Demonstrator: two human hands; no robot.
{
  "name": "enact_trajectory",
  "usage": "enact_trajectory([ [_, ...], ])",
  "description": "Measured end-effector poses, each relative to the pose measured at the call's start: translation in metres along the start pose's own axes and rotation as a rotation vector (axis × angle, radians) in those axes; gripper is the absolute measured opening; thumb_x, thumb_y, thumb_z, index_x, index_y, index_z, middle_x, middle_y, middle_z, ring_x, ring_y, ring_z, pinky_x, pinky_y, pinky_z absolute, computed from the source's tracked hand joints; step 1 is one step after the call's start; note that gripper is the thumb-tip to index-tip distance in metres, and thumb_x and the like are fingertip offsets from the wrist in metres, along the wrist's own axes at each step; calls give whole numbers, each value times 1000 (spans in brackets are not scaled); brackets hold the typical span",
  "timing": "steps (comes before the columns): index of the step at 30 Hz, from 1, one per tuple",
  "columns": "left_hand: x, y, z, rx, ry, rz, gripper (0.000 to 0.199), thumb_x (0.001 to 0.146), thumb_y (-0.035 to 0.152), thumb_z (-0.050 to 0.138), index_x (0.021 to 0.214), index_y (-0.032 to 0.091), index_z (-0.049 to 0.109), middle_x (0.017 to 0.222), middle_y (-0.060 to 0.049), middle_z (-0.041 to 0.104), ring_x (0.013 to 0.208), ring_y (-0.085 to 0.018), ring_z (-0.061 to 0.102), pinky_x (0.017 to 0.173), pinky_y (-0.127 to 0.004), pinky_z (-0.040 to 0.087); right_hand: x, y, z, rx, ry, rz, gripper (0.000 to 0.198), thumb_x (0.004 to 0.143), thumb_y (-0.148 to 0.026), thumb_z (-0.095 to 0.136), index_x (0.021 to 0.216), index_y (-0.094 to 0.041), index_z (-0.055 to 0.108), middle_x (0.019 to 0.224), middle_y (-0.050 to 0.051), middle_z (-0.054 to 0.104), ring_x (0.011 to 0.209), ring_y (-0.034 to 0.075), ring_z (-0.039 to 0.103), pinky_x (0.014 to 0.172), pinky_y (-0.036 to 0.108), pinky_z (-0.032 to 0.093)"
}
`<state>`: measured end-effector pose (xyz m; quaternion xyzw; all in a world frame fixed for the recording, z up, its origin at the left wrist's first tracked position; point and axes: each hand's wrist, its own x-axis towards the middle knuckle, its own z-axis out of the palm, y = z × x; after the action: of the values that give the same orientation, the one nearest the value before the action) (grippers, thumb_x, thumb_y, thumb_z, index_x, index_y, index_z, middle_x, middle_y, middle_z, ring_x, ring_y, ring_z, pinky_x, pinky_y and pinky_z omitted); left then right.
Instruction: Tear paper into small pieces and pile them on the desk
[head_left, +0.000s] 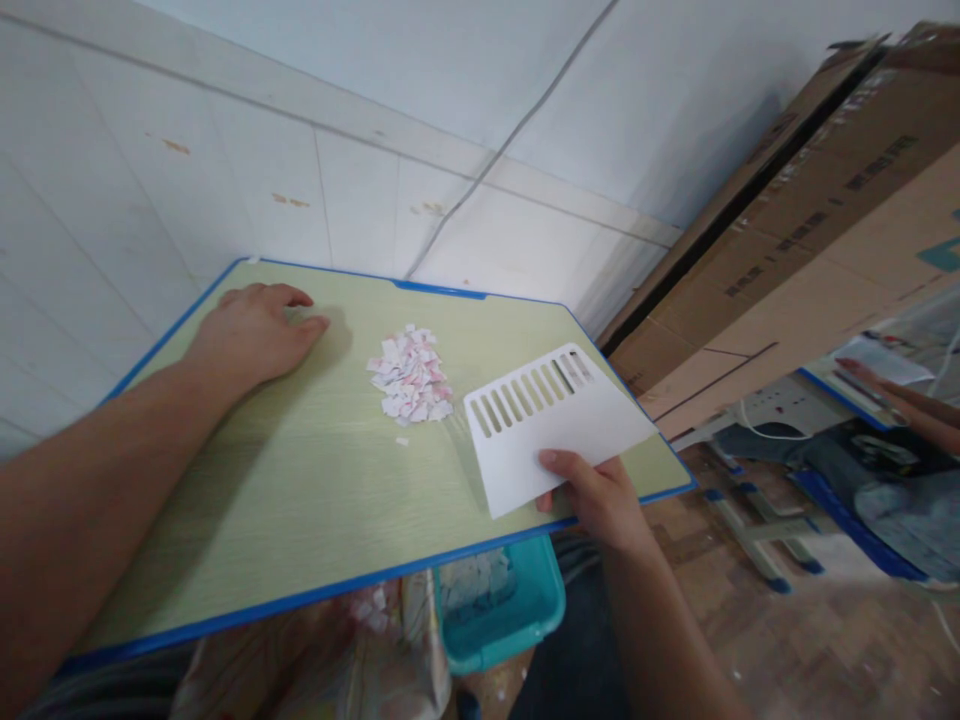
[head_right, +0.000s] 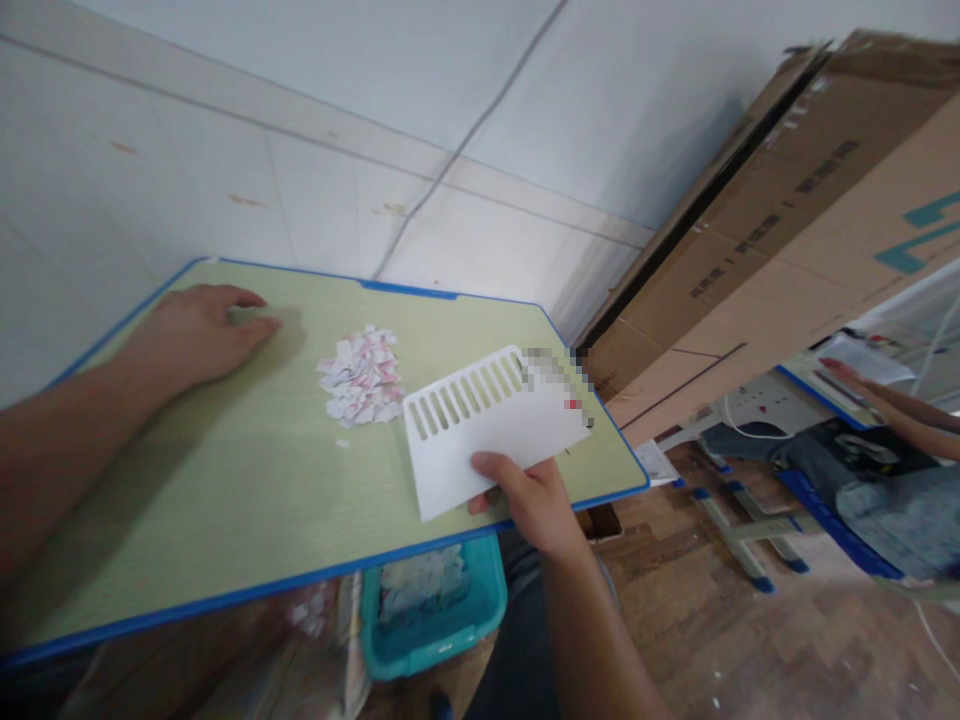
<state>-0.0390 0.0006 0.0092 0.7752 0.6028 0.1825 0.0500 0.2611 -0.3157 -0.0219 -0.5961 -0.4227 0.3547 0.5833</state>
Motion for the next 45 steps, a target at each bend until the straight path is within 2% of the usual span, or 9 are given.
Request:
enact_trajectory([
  [5,3,-7,5,-2,-5,19,70,109,57,50,155,12,78,165,-24,71,160,-46,60,138,-61,48,9,12,-1,-11,145,-100,32,100,-49,86,79,-27,77,63,5,76,57,25,69,60,38,64],
  [9,3,-7,6,2,11,24,69,109,55,49,155,13,78,166,-23,71,159,-46,61,138,-60,49,13,8,6,-39,243,-143,32,104,-52,84,87,-25,80,74,7,82,63,26,73,63,38,66],
  [17,-1,-3,1,13,-29,38,74,108,56,44,158,9,75,167,-27,69,160,-48,59,137,-60,48,27,3,10,-130,231,-147,42,100,-60,89,83,-23,82,73,8,83,60,25,75,61,38,66],
  [24,-3,1,-1,18,-25,29,68,110,52,49,157,10,76,168,-26,69,161,-46,60,138,-60,47,23,6,13,-202,215,-171,46,102,-62,86,74,-26,80,69,7,81,60,26,75,63,39,66],
  [30,-6,4,-2,5,-4,18,64,111,48,52,155,9,77,166,-26,70,160,-48,61,137,-61,49,10,0,22,-250,140,-143,50,104,-65,83,73,-26,80,71,8,81,65,28,77,69,39,68],
  [36,-4,-2,3,0,24,37,60,111,48,53,153,12,77,164,-24,72,158,-44,62,136,-59,49,-9,-3,48,-276,55,-84,47,110,-56,77,74,-25,79,74,7,83,72,25,81,78,35,69],
  [41,3,-11,9,-23,14,26,56,108,53,61,152,24,79,165,-16,73,160,-40,62,137,-51,49,-22,1,66,-212,-60,-87,43,112,-53,79,79,-24,80,74,5,83,71,22,80,78,33,68],
  [45,2,-10,9,-9,13,14,62,106,56,62,156,23,77,168,-16,72,162,-42,61,137,-53,47,-28,-4,75,-137,-196,-58,42,111,-55,81,83,-24,80,72,4,81,67,21,79,70,32,68],
])
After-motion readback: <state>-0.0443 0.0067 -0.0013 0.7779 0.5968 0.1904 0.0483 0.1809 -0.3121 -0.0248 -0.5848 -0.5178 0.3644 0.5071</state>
